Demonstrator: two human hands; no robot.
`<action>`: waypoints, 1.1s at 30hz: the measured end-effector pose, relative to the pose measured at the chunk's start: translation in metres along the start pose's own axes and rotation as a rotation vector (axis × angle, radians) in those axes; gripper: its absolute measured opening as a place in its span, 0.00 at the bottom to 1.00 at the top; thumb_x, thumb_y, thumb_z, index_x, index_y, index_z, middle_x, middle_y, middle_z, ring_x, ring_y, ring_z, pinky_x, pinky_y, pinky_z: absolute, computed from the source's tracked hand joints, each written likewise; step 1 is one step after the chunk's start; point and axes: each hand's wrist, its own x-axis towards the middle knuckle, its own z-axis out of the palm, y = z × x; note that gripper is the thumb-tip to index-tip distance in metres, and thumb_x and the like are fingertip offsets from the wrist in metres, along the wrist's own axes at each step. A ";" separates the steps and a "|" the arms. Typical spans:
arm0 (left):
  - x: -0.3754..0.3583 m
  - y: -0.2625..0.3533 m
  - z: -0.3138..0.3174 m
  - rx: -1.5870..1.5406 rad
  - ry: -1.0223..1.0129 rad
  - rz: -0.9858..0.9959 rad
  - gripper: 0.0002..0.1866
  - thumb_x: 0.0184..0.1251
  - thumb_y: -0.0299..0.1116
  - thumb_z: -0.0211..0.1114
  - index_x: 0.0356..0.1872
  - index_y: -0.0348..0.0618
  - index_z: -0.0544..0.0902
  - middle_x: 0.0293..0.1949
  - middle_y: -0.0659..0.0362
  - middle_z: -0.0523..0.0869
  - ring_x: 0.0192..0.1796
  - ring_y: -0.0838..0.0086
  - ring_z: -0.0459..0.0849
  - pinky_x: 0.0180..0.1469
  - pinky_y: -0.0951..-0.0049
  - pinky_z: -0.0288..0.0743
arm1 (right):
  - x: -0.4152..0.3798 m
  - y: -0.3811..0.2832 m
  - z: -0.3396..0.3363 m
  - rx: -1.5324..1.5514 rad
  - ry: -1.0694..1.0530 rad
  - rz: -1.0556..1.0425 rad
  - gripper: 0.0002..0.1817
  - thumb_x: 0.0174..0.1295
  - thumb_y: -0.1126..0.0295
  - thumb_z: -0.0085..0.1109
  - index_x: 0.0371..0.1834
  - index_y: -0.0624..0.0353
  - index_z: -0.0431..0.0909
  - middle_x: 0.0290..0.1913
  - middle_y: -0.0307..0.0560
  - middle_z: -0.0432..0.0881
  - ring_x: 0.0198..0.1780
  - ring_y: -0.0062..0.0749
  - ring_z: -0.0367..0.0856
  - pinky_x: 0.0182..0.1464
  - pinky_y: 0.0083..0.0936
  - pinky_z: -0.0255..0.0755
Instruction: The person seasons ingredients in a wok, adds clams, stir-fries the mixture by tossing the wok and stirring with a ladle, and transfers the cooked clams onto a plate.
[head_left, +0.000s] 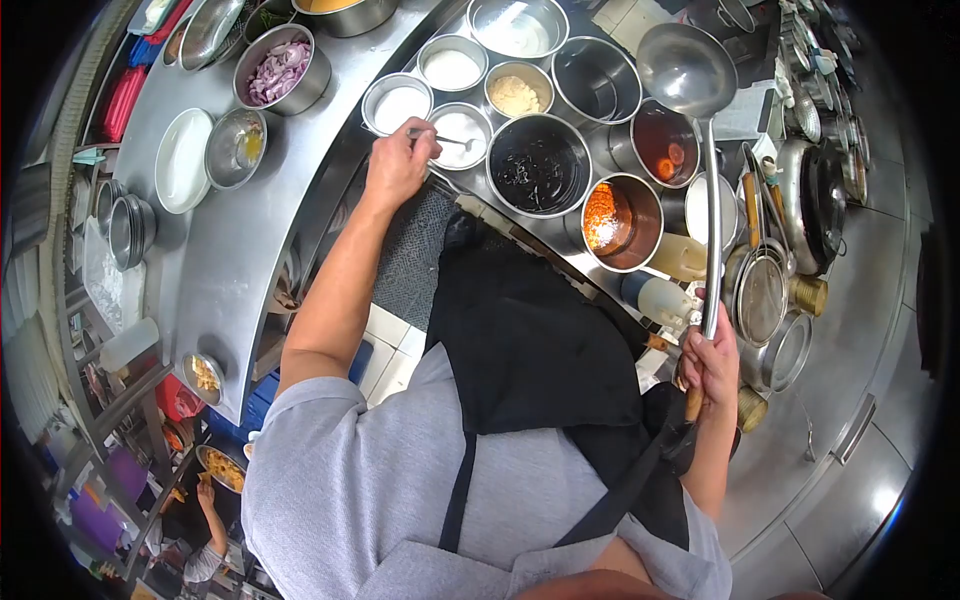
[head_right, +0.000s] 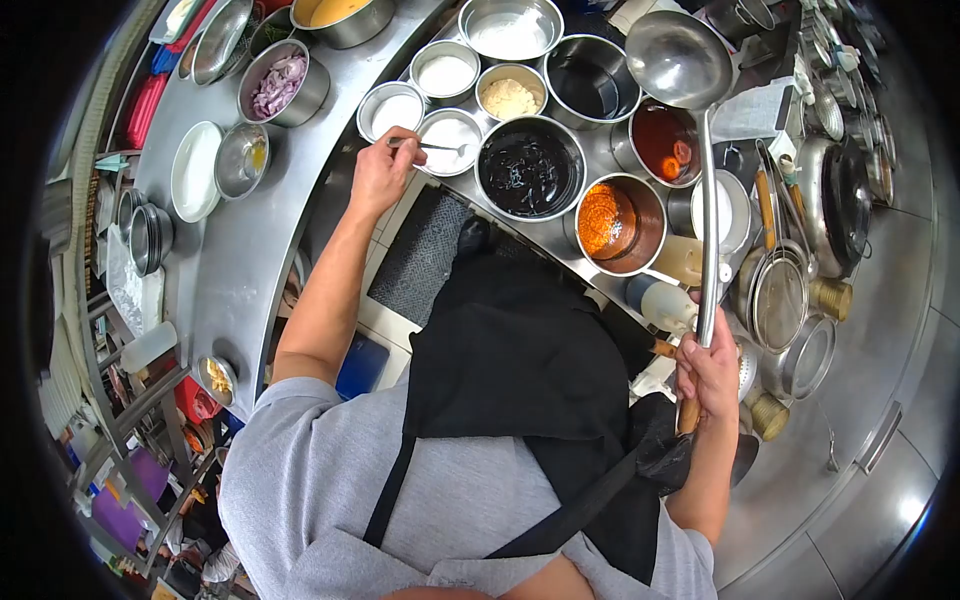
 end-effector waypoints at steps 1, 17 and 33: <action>0.000 -0.008 -0.001 -0.004 0.000 -0.002 0.10 0.72 0.33 0.56 0.41 0.38 0.81 0.29 0.54 0.89 0.32 0.67 0.89 0.40 0.70 0.81 | 0.001 0.000 0.001 -0.004 0.002 0.001 0.36 0.62 0.73 0.60 0.74 0.58 0.55 0.21 0.36 0.67 0.09 0.14 0.59 0.10 0.13 0.56; 0.002 -0.044 -0.033 -0.684 0.132 -0.288 0.10 0.77 0.34 0.55 0.45 0.37 0.78 0.34 0.53 0.87 0.35 0.70 0.88 0.36 0.77 0.78 | -0.002 -0.017 0.013 -0.179 -0.160 0.272 0.41 0.59 0.79 0.53 0.78 0.52 0.52 0.23 0.39 0.69 0.12 0.19 0.64 0.14 0.16 0.61; 0.112 -0.023 -0.001 0.284 0.290 0.260 0.09 0.68 0.37 0.61 0.41 0.44 0.83 0.28 0.47 0.86 0.33 0.50 0.85 0.38 0.54 0.79 | -0.011 -0.019 0.029 -0.184 -0.232 0.384 0.43 0.57 0.79 0.55 0.78 0.49 0.52 0.21 0.39 0.68 0.14 0.19 0.62 0.14 0.15 0.62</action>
